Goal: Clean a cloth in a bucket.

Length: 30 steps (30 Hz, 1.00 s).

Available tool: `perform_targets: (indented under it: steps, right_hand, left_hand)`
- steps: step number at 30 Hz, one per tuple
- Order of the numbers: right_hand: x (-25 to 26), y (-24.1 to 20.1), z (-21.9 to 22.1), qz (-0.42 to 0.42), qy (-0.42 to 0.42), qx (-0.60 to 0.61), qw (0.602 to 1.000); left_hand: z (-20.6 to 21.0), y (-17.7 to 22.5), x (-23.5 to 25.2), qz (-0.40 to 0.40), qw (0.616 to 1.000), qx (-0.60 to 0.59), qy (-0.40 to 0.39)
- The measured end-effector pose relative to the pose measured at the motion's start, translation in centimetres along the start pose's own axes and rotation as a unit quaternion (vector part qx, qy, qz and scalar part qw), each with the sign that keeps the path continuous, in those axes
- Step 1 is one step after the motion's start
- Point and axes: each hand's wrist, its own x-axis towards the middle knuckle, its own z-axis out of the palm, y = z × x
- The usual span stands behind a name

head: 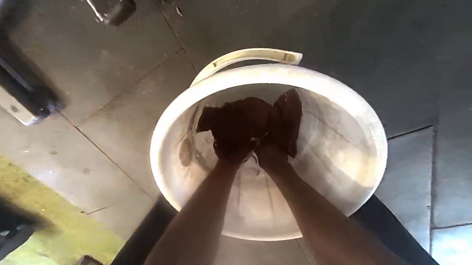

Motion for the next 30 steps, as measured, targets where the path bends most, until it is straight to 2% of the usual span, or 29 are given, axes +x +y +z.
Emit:
perform_targets:
  steps: [1,3,4,5,6,7,9,11,14,17,19,21,23,25,27,30]
  right_hand:
    - [0.4,0.4,0.9,-0.022,0.028,0.003,0.999]
    - [1.4,1.2,2.9,-0.057,0.154,0.062,0.985]
    - [0.7,0.6,1.6,-0.038,0.138,0.067,0.988]
    - [-0.8,-0.5,-1.0,-0.002,0.024,0.051,0.998]
    - [-2.0,-1.4,-3.2,0.026,-0.067,0.038,0.997]
    - [-3.2,-1.8,-4.5,0.033,-0.094,0.045,0.994]
    - [-6.2,-1.4,-5.0,-0.012,0.005,0.127,0.992]
    - [-8.6,-0.8,-5.5,-0.065,0.068,0.190,0.977]
    - [-10.7,0.0,-7.3,-0.106,0.033,0.196,0.974]
    - [-12.5,0.9,-8.8,-0.138,0.016,0.097,0.985]
    - [-13.8,1.3,-9.5,-0.148,0.036,0.038,0.988]
    - [-14.9,2.0,-9.5,-0.168,0.085,0.008,0.982]
    - [-15.3,2.5,-9.3,-0.186,0.131,0.020,0.974]
    - [-15.1,2.9,-8.7,-0.215,0.174,0.065,0.959]
    - [-14.2,3.0,-8.2,-0.249,0.201,0.123,0.939]
    - [-11.8,2.5,-7.2,-0.247,0.210,0.239,0.915]
  left_hand:
    - [0.1,-0.2,-0.1,-0.019,0.998,0.019,-0.053]
    - [-0.5,-0.3,-0.5,-0.043,0.983,0.041,-0.173]
    - [-0.9,-0.3,-1.0,-0.038,0.978,0.037,-0.203]
    - [-1.3,-0.3,-1.8,-0.023,0.976,0.033,-0.214]
    - [-1.7,-0.4,-2.9,-0.003,0.980,0.007,-0.199]
    - [-2.0,-0.6,-4.1,0.032,0.987,-0.036,-0.151]
    - [-3.9,0.0,-6.9,0.058,0.983,-0.165,-0.055]
    - [-5.6,0.0,-9.4,0.057,0.972,-0.227,-0.038]
    - [-8.8,-0.5,-11.3,0.039,0.967,-0.220,-0.120]
    - [-11.4,-0.9,-12.4,0.032,0.974,-0.166,-0.153]
    - [-12.4,-1.9,-13.2,0.083,0.981,-0.132,-0.118]
    - [-12.7,-3.0,-13.9,0.155,0.980,-0.123,-0.033]
    - [-11.9,-4.2,-13.8,0.205,0.959,-0.187,0.057]
    - [-11.3,-4.2,-13.6,0.178,0.937,-0.293,0.067]
    - [-11.1,-2.9,-12.8,0.104,0.904,-0.410,0.060]
    - [-9.0,-0.7,-9.0,0.027,0.859,-0.498,0.113]
